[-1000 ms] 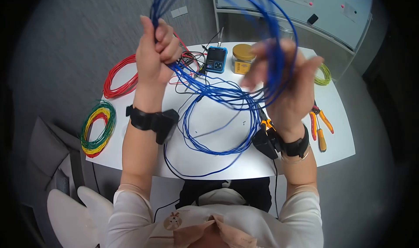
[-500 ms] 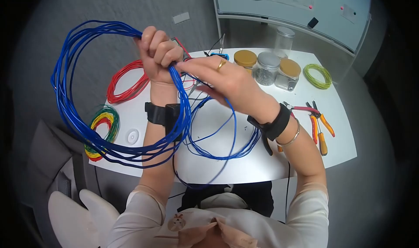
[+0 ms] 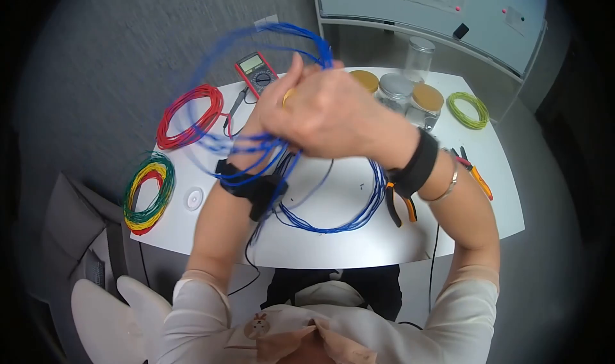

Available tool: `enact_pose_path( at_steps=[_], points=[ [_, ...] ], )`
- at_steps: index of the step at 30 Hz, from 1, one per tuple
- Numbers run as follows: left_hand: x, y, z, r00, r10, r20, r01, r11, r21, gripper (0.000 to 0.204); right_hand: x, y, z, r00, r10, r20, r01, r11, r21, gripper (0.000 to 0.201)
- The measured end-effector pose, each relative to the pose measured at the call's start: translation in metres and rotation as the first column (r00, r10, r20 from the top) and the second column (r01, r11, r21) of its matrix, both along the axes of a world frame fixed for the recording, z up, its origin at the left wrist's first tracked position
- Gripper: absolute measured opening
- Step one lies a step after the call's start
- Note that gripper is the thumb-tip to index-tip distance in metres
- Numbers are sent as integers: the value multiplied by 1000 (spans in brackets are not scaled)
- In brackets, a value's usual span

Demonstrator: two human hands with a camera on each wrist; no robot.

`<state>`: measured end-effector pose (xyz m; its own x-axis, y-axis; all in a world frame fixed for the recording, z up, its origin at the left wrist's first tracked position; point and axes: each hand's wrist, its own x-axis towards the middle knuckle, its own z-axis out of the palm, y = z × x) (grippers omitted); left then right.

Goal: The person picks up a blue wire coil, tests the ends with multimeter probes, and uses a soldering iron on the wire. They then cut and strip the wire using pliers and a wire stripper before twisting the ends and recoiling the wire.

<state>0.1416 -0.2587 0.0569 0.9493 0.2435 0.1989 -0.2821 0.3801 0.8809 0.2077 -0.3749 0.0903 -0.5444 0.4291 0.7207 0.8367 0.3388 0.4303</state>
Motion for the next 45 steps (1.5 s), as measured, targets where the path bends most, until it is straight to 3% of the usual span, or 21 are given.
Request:
enact_pose_path(
  at_steps=[1, 3, 5, 7, 8, 11, 13, 14, 18, 20, 22, 25, 26, 29, 30, 33, 34, 36, 37, 41, 45],
  points=[
    [-9, 5, -4, 996, 28, -88, -15, 990, 141, 50, 0, -9, 12, 991, -133, -22, 131, 987, -90, 22],
    [-30, 15, -17, 936, -348, -54, 348, 937, 0, 58, 4, -19, 31, 900, -434, -38, 406, 866, -293, 17],
    [-57, 28, -9, 845, -430, -317, 460, 887, 23, 62, 9, -24, 39, 851, -519, -78, 479, 830, -287, 16],
    [-77, 49, -8, 796, -545, -263, 605, 711, 357, 65, 13, -30, 47, 778, -626, -55, 574, 743, -342, 15],
    [-87, 57, -6, 834, -509, -213, 537, 659, 527, 57, 17, -33, 48, 763, -643, -69, 585, 732, -351, 16],
    [-107, 64, 10, 990, -102, -97, 141, 747, 649, 47, 18, -41, 56, 697, -711, -98, 601, 653, -460, 25],
    [-107, 68, 19, 995, 103, 18, -84, 681, 728, 37, 19, -49, 59, 695, -708, -129, 563, 646, -516, 28],
    [-102, 68, 22, 981, 156, 116, -189, 624, 759, 37, 13, -52, 68, 628, -766, -137, 543, 558, -628, 33],
    [-88, 69, 19, 968, 200, 149, -248, 703, 667, 46, 14, -59, 84, 587, -656, -475, 169, 673, -721, 31],
    [-77, 44, 9, 923, 187, 337, -355, 754, 553, 56, 29, -58, 80, 573, -568, -591, 56, 747, -663, 30],
    [-74, 36, 7, 929, 142, 343, -303, 824, 480, 84, 39, -57, 72, 570, -481, -667, 9, 815, -580, 29],
    [-78, 21, 15, 719, 432, 544, -685, 310, 659, 91, 41, -56, 61, 639, -392, -662, 37, 875, -483, 27],
    [-73, 25, 20, 640, 366, 676, -750, 108, 652, 93, 39, -59, 64, 639, -396, -659, 0, 857, -515, 26],
    [-61, 25, 31, 627, 367, 688, -766, 125, 631, 83, 32, -64, 71, 567, -352, -745, -196, 821, -536, 25],
    [-56, 21, 31, 687, 334, 646, -726, 355, 589, 54, 31, -64, 70, 480, -300, -824, -303, 825, -477, 24],
    [-62, 26, 25, 939, 106, 328, -262, 838, 479, 22, 42, -71, 67, 322, -180, -930, -446, 837, -316, 28],
    [-56, 16, 20, 896, 191, 402, -365, 831, 419, 35, 45, -72, 65, 277, -132, -952, -468, 847, -253, 30],
    [-58, 16, 12, 919, 30, 392, -157, 942, 296, 38, 42, -69, 55, 238, -72, -969, -452, 874, -176, 34],
    [-57, 17, 8, 917, -50, 397, -45, 972, 229, 39, 40, -67, 50, 110, -44, -993, -489, 867, -92, 33],
    [-51, 13, -1, 838, -147, 526, 188, 982, -26, 48, 46, -61, 29, -80, 129, -988, -548, 822, 152, 31],
    [-50, -3, -1, 871, 101, 480, -155, 985, 73, 50, 41, -55, 14, -195, 253, -948, -554, 769, 320, 29]
  ],
)
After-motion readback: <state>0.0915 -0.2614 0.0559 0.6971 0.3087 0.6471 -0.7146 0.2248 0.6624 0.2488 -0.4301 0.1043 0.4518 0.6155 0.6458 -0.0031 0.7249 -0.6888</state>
